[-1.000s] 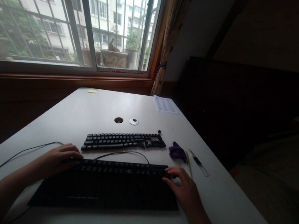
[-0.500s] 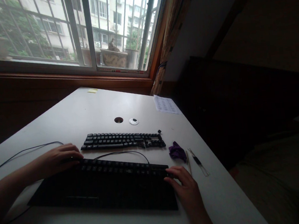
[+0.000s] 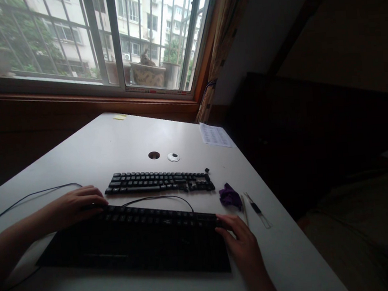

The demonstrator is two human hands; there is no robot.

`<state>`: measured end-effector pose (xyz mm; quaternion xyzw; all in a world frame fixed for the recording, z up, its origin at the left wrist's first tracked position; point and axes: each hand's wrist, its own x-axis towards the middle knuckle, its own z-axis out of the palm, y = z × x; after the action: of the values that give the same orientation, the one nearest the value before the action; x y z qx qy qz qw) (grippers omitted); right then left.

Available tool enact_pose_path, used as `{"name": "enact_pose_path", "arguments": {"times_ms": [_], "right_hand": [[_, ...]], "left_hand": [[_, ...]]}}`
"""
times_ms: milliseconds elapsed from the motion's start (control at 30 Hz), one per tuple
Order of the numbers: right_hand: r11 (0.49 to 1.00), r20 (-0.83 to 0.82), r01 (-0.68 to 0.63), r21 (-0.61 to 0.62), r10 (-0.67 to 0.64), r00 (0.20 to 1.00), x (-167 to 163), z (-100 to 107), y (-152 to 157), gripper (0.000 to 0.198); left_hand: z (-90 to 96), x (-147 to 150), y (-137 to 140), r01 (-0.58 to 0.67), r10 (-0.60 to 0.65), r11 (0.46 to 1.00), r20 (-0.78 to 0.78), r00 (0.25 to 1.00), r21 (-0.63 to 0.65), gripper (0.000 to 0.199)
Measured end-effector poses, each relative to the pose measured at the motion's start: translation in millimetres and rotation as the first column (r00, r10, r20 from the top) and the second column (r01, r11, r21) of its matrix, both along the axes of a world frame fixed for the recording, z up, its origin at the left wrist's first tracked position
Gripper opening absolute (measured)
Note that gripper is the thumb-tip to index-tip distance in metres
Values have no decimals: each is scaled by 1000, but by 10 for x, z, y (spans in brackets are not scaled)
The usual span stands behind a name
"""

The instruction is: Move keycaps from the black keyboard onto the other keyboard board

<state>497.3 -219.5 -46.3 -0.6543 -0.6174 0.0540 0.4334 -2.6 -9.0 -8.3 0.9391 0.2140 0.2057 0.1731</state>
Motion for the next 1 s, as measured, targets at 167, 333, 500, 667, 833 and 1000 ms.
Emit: {"name": "enact_pose_path", "arguments": {"times_ms": [167, 333, 500, 667, 833, 1000], "right_hand": [[1000, 50, 6, -9, -5, 999, -3, -25, 8, 26], [997, 130, -69, 36, 64, 989, 18, -46, 26, 22], [997, 158, -81, 17, 77, 984, 25, -70, 30, 20], [998, 171, -62, 20, 58, 984, -4, -70, 24, 23], [997, 217, -66, 36, 56, 974, -20, -62, 24, 26], [998, 237, -47, 36, 37, 971, -46, -60, 34, 26]], "left_hand": [[-24, -15, 15, -4, 4, 1000, -12, 1000, 2, 18], [-3, -4, 6, 5, -5, 1000, -3, 1000, 17, 19], [-6, -2, 5, 6, -6, 1000, -7, 1000, 10, 18], [-10, -7, 14, 10, -10, 1000, -16, 1000, 14, 19], [3, 3, 10, 9, -9, 1000, -15, 1000, 20, 18], [-4, -4, 11, 13, -13, 1000, -9, 1000, 17, 18]]}}
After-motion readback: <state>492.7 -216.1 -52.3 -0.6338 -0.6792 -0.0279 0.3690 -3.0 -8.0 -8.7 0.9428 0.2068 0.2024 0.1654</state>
